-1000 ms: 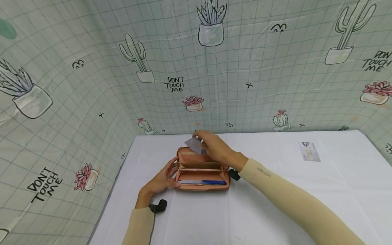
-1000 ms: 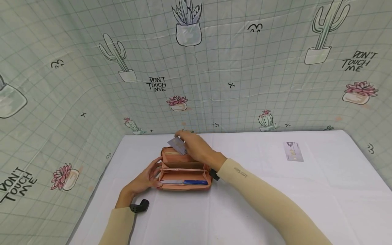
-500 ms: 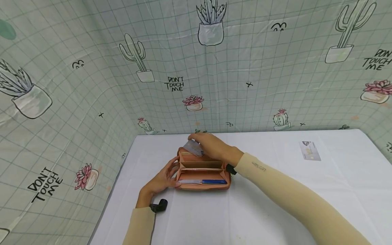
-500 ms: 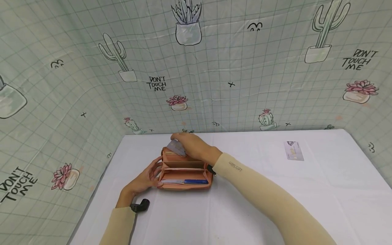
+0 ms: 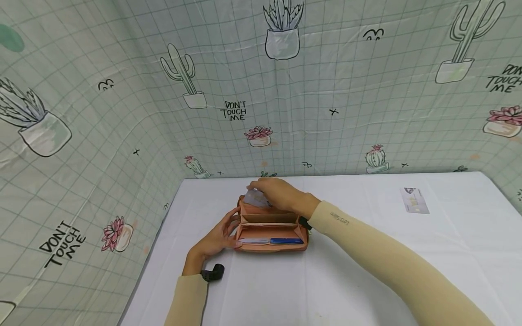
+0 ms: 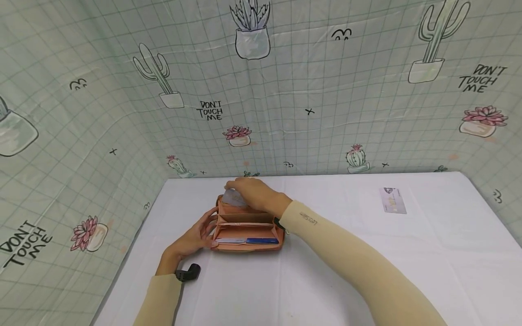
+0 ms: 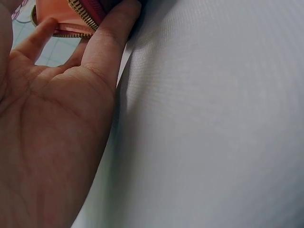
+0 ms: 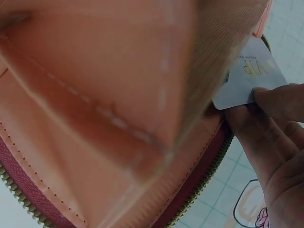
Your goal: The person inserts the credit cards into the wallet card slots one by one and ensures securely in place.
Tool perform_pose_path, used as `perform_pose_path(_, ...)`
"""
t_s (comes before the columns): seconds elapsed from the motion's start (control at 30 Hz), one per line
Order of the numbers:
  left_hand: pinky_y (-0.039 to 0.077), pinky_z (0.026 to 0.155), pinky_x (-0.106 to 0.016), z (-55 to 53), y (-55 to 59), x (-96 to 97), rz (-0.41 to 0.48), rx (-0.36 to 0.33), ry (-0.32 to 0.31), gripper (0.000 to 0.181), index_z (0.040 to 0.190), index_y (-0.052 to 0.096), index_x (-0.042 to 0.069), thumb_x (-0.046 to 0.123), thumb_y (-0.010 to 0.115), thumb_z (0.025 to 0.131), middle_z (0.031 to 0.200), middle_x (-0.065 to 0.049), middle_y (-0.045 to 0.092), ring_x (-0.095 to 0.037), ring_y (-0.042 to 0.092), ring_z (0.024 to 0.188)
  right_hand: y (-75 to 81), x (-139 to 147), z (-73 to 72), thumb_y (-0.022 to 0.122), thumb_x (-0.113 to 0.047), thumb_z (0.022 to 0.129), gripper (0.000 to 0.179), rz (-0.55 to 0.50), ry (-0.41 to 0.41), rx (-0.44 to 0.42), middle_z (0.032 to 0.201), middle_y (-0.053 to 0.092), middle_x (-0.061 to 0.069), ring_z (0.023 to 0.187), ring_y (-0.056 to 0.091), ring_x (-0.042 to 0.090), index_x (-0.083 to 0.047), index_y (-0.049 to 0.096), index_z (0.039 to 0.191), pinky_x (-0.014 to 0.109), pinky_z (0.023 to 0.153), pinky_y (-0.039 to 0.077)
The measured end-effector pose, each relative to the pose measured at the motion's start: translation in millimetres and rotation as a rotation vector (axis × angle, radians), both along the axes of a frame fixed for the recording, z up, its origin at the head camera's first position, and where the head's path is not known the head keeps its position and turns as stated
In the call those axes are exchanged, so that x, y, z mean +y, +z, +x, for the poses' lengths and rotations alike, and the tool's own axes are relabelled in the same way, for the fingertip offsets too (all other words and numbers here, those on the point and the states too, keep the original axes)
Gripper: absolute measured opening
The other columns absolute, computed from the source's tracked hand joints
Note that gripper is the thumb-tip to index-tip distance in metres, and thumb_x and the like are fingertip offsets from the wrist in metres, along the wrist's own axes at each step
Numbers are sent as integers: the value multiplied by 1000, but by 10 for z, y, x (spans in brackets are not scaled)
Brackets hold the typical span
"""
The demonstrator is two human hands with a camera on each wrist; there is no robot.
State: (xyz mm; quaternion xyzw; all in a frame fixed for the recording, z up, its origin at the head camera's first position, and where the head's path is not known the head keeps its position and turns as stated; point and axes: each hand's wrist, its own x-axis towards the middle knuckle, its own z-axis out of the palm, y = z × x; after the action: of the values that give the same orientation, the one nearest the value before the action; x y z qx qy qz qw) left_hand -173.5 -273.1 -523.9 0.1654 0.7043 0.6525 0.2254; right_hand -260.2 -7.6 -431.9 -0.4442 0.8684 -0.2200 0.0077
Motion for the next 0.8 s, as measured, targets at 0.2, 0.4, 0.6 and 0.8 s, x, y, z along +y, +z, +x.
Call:
perform_pose_path(0.2,44,112,-23,-7,-9,2,-3,3,5,113,171,8,14,-1,84,88,170,-21,19,-38,18,161,5,-43,-22,57,9,104,43,37,9,3,129,70,14,119,68,27,-6,63,144,41,101,56)
perform_pose_path(0.4,44,112,-24,-11,-11,-3,-15,-1,7,114,171,8,14,-1,84,88,171,-20,18,-37,17,161,49,-89,-16,57,8,105,43,97,16,-3,135,69,14,126,66,28,-6,63,144,43,106,53)
perform_pose_path(0.6,42,115,-27,-3,14,-3,-21,1,0,114,171,6,14,1,83,89,171,-21,16,-38,15,161,63,-146,-18,63,3,104,41,131,24,-1,137,68,14,128,65,29,-8,65,144,44,108,52)
perform_pose_path(0.8,40,117,-29,5,18,-9,-27,-3,-8,113,172,4,14,4,83,91,172,-22,15,-39,12,162,81,-198,-12,69,0,101,41,178,63,67,132,70,14,122,68,30,-10,67,141,44,102,56)
